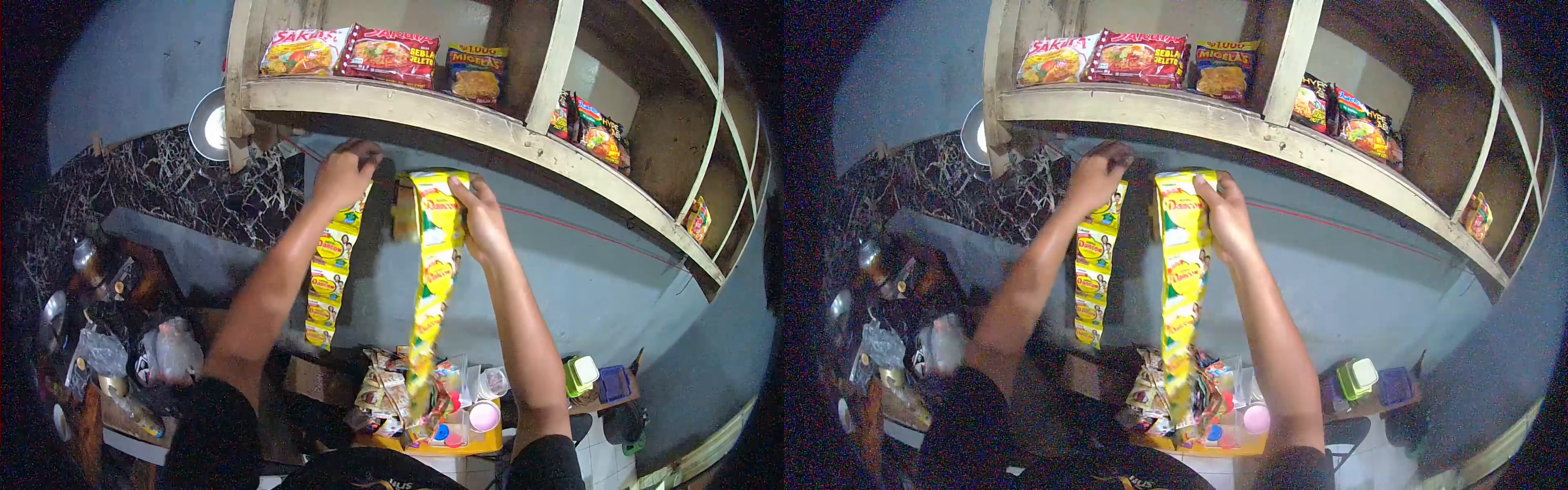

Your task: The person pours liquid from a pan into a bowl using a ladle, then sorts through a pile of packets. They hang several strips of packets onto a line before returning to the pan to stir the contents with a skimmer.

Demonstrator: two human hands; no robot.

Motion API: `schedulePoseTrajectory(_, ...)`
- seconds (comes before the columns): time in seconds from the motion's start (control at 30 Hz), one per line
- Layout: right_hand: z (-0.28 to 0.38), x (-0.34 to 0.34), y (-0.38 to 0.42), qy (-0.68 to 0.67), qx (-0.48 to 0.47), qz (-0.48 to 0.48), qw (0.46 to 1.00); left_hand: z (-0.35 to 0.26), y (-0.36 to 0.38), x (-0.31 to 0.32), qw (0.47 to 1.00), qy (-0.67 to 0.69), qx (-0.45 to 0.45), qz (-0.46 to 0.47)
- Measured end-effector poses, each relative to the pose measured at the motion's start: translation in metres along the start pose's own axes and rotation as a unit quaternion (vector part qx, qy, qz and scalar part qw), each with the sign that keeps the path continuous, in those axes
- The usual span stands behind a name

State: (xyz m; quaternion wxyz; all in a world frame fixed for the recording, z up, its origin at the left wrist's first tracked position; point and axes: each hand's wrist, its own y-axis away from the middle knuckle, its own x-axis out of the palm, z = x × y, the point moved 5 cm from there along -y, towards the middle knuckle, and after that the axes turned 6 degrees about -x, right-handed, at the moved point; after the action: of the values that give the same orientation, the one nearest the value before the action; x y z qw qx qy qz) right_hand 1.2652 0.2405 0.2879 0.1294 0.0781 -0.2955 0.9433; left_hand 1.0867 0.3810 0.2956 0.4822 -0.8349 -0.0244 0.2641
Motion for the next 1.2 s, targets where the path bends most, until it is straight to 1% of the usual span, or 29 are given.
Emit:
schedulePoseTrajectory(0.03, -0.008, 0.004, -0.009, -0.007, 0.014, -0.002, 1.000, -0.006, 0.012, 0.000, 1.000, 0.000, 0.002, 0.003)
schedulePoseTrajectory(0.07, -0.020, 0.004, -0.019, -0.013, 0.029, -0.003, 0.999, -0.006, 0.026, 0.007, 0.985, 0.144, -0.065, 0.070)
schedulePoseTrajectory(0.1, -0.032, 0.001, -0.033, -0.014, 0.028, -0.006, 0.999, -0.009, 0.042, 0.015, 0.941, 0.282, -0.129, 0.134)
schedulePoseTrajectory(0.13, -0.046, -0.004, -0.046, 0.000, 0.038, -0.014, 0.999, -0.021, 0.058, 0.017, 0.940, 0.273, -0.115, 0.171)
schedulePoseTrajectory(0.17, -0.055, -0.006, -0.052, 0.014, 0.048, -0.023, 0.998, -0.015, 0.069, 0.036, 0.929, 0.215, -0.142, 0.267)
schedulePoseTrajectory(0.2, -0.055, -0.003, -0.052, 0.014, 0.049, -0.024, 0.998, -0.008, 0.089, 0.062, 0.875, 0.392, -0.129, 0.254)
schedulePoseTrajectory(0.27, -0.050, 0.003, -0.055, -0.064, 0.024, -0.066, 0.995, -0.006, 0.101, 0.058, 0.932, 0.244, -0.119, 0.240)
schedulePoseTrajectory(0.3, -0.049, 0.006, -0.059, -0.076, 0.030, -0.008, 0.997, -0.005, 0.100, 0.059, 0.932, 0.244, -0.121, 0.237)
schedulePoseTrajectory(0.33, -0.047, 0.003, -0.057, -0.076, 0.032, -0.007, 0.997, -0.005, 0.097, 0.059, 0.904, 0.345, -0.129, 0.216)
schedulePoseTrajectory(0.37, -0.037, 0.006, -0.047, 0.014, 0.046, 0.008, 0.999, -0.005, 0.095, 0.060, 0.866, 0.442, -0.135, 0.194)
schedulePoseTrajectory(0.4, -0.032, 0.004, -0.038, 0.104, 0.060, 0.023, 0.993, -0.005, 0.088, 0.057, 0.857, 0.475, -0.130, 0.153)
schedulePoseTrajectory(0.43, -0.036, 0.003, -0.034, 0.107, 0.081, 0.088, 0.987, -0.005, 0.082, 0.056, 0.843, 0.502, -0.135, 0.138)
schedulePoseTrajectory(0.47, -0.035, -0.003, -0.030, 0.108, 0.082, 0.090, 0.987, -0.012, 0.073, 0.047, 0.829, 0.528, -0.140, 0.123)
schedulePoseTrajectory(0.53, -0.038, -0.004, -0.018, 0.098, 0.123, 0.183, 0.970, -0.022, 0.058, 0.040, 0.834, 0.525, -0.136, 0.098)
schedulePoseTrajectory(0.6, -0.036, -0.005, -0.018, 0.096, 0.096, 0.171, 0.976, -0.025, 0.043, 0.041, 0.855, 0.489, -0.143, 0.098)
schedulePoseTrajectory(0.67, -0.032, -0.008, -0.027, 0.190, 0.012, 0.174, 0.966, -0.021, 0.035, 0.045, 0.875, 0.452, -0.142, 0.095)
schedulePoseTrajectory(0.7, -0.034, -0.013, -0.033, 0.184, 0.014, 0.139, 0.973, -0.028, 0.033, 0.032, 0.913, 0.358, -0.159, 0.113)
schedulePoseTrajectory(0.73, -0.035, -0.013, -0.036, 0.184, 0.013, 0.139, 0.973, -0.031, 0.030, 0.025, 0.940, 0.261, -0.174, 0.130)
schedulePoseTrajectory(0.77, -0.034, -0.012, -0.040, 0.190, 0.001, 0.134, 0.973, -0.014, 0.027, 0.030, 0.958, 0.201, -0.174, 0.106)
schedulePoseTrajectory(0.8, -0.033, -0.011, -0.043, 0.194, -0.011, 0.128, 0.972, -0.027, 0.031, 0.008, 0.951, 0.183, -0.209, 0.136)
schedulePoseTrajectory(0.83, -0.039, -0.015, -0.052, 0.204, -0.040, 0.110, 0.972, -0.019, 0.026, -0.006, 0.978, 0.113, -0.171, 0.050)
schedulePoseTrajectory(0.87, -0.044, -0.016, -0.059, 0.203, -0.039, 0.111, 0.972, -0.027, 0.024, -0.029, 0.984, 0.027, -0.170, 0.041)
schedulePoseTrajectory(0.93, -0.040, -0.019, -0.070, 0.298, -0.142, 0.049, 0.943, -0.006, 0.013, -0.033, 0.998, -0.011, -0.049, 0.024)
schedulePoseTrajectory(0.97, -0.028, -0.010, -0.066, 0.379, -0.158, 0.066, 0.909, 0.006, 0.010, -0.036, 0.998, -0.013, -0.051, 0.023)
schedulePoseTrajectory(1.0, -0.022, -0.006, -0.067, 0.378, -0.157, 0.069, 0.910, 0.012, 0.010, -0.033, 0.996, -0.052, 0.003, 0.073)
schedulePoseTrajectory(1.03, -0.016, 0.000, -0.070, 0.493, -0.181, 0.076, 0.847, 0.015, 0.011, -0.027, 0.987, -0.091, 0.057, 0.123)
schedulePoseTrajectory(1.07, -0.013, 0.004, -0.074, 0.599, -0.204, 0.081, 0.770, 0.021, 0.010, -0.026, 0.987, -0.093, 0.054, 0.122)
schedulePoseTrajectory(1.13, -0.031, -0.006, -0.090, 0.616, -0.200, 0.110, 0.754, 0.029, 0.014, -0.018, 0.972, -0.138, 0.078, 0.175)
schedulePoseTrajectory(1.2, -0.039, -0.010, -0.094, 0.632, -0.196, 0.137, 0.737, 0.032, 0.013, -0.016, 0.971, -0.151, 0.070, 0.171)
